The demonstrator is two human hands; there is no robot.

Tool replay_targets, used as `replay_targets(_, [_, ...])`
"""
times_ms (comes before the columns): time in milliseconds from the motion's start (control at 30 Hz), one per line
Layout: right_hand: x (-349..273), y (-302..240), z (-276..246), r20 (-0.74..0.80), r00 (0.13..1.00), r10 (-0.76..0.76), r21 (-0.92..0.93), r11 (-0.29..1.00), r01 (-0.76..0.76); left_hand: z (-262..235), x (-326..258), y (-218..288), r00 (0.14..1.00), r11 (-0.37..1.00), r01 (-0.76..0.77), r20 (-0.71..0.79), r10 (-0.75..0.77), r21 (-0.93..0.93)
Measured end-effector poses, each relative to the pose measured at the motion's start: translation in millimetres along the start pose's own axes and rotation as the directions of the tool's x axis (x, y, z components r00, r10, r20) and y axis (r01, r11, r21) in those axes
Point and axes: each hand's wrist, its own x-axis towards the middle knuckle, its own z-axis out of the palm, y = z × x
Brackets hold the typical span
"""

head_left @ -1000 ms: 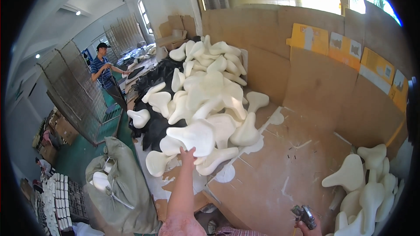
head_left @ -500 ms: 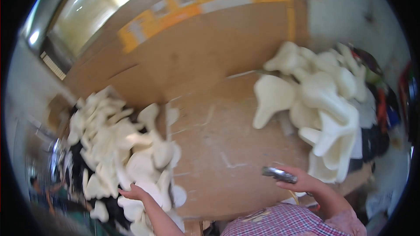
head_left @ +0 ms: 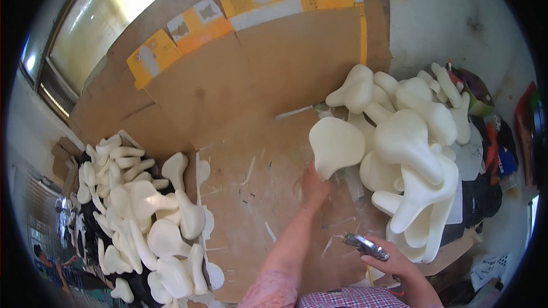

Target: The recorder is using a spray gun to apply adhesive to foam bicycle seat pads and then organizing them on a workbench in a factory setting.

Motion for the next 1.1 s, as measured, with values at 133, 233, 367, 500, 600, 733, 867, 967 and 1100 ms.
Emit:
replay_targets(133, [-2.4, 9.6, -7.0, -0.029, 0.999, 0.023, 0.107, 0.994, -0.020, -67.4, 0.8, -14.2, 0.976, 0.993, -0.120, 0.181, 0.116, 0.007])
replay_targets(233, [-0.3, -0.8, -7.8, 0.058, 0.998, -0.024, 0.038, 0.999, 0.022, -159.6, -10.4, -58.9, 0.782, 0.943, -0.277, 0.613, 0.110, 0.184])
replay_targets(367, [-1.3, -19.9, 2.6, 0.240, 0.964, -0.113, -0.041, 0.991, 0.127, -191.7, -97.7, -132.1, 0.958, 0.882, -0.246, 0.238, 0.160, 0.401])
replay_targets(500, [-20.8, -37.9, 9.0, 0.308, 0.942, -0.131, -0.072, 0.984, 0.160, -183.4, -176.0, -175.6, 0.851, 0.854, 0.520, 0.085, -0.518, -0.006])
replay_targets(600, [-52.1, -54.8, -1.7, 0.272, 0.956, -0.113, -0.119, 0.982, 0.150, -173.0, -202.1, -128.2, 0.699, 0.581, 0.712, 0.473, -0.536, -0.394])
replay_targets(733, [-85.4, -62.5, -2.4, 0.198, 0.972, -0.129, -0.224, 0.959, 0.173, -160.5, -210.4, -115.2, 0.736, 0.537, 0.674, 0.391, -0.554, -0.507])
replay_targets(867, [-105.6, -78.9, 8.6, 0.105, 0.980, -0.168, -0.263, 0.946, 0.191, -137.1, -216.0, -117.9, 0.829, 0.608, 0.554, 0.308, -0.467, -0.569])
replay_targets(967, [-123.4, -90.5, 21.3, 0.033, 0.978, -0.205, -0.134, 0.969, 0.207, -134.8, -225.2, -123.3, 0.837, 0.603, 0.532, 0.259, -0.482, -0.595])
replay_targets(1100, [-132.6, -81.9, 40.3, 0.037, 0.992, -0.124, -0.149, 0.980, 0.128, -161.8, -242.6, -137.0, 0.824, 0.546, 0.537, 0.260, -0.504, -0.642])
